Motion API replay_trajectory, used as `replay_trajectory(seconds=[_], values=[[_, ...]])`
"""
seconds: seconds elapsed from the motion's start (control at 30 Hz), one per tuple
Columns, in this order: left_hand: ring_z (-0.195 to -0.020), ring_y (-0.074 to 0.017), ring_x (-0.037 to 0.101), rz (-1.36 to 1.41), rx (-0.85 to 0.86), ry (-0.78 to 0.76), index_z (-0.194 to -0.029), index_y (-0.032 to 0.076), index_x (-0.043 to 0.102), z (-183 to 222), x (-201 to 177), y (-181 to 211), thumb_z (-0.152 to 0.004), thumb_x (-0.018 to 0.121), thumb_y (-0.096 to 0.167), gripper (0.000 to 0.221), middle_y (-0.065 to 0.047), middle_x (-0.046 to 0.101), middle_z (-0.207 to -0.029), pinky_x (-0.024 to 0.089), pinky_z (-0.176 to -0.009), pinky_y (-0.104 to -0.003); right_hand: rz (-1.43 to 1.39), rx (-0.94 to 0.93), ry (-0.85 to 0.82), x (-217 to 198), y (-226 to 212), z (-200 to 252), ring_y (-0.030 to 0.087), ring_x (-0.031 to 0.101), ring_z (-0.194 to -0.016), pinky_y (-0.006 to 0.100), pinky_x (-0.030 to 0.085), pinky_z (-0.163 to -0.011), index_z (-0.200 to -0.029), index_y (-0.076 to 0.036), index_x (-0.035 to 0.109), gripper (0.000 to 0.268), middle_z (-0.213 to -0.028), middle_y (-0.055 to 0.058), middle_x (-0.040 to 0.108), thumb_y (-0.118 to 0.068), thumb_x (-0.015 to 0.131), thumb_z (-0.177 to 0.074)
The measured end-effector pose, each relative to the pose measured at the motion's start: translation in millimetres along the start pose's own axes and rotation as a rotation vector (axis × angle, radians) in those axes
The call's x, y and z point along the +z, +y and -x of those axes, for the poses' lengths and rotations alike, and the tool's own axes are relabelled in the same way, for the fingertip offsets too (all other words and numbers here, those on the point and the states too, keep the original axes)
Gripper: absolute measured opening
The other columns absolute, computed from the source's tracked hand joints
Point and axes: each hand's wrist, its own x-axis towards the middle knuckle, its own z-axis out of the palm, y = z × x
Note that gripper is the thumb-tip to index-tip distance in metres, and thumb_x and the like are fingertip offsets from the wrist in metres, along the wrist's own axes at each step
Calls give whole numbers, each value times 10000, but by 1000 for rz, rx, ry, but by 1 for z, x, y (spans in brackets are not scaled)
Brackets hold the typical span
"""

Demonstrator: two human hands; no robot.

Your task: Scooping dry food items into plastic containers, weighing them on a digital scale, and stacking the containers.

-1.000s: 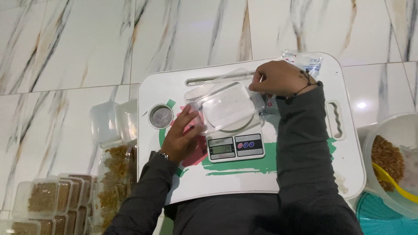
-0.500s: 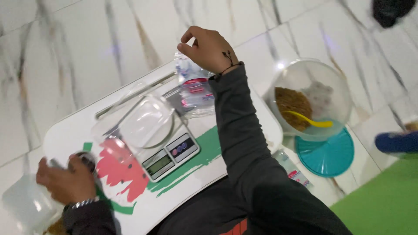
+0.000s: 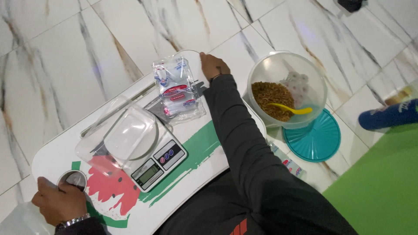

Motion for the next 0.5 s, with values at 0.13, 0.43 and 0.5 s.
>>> replay_trajectory(seconds=[0.13,0.43,0.5], values=[[-789,-411,700,-97,45,10,-1522,-11,585,1,11,-18,-1078,655,64,456,-274,645,-1130,581,-639,-488,51,50,-85,-28,-10,30,376,670,-1084,496,503,-944,-1197,-125,701,642,-1218,118,725,-518,224,-1022],[-774,-409,713,-38,13,-48,-1397,-48,641,6,23,-29,-1084,698,12,323,-286,715,-946,572,-645,-470,27,100,-131,-53,7,64,380,683,-1035,497,510,-920,-1212,-90,677,626,-1183,160,725,-494,226,-1049],[-860,-408,677,-34,75,95,-1510,-36,669,7,55,-50,-1042,756,-2,476,-285,701,-1015,554,-733,-467,17,106,-134,-54,20,61,362,701,-975,482,525,-876,-1201,-91,675,608,-1134,163,738,-491,241,-1053]])
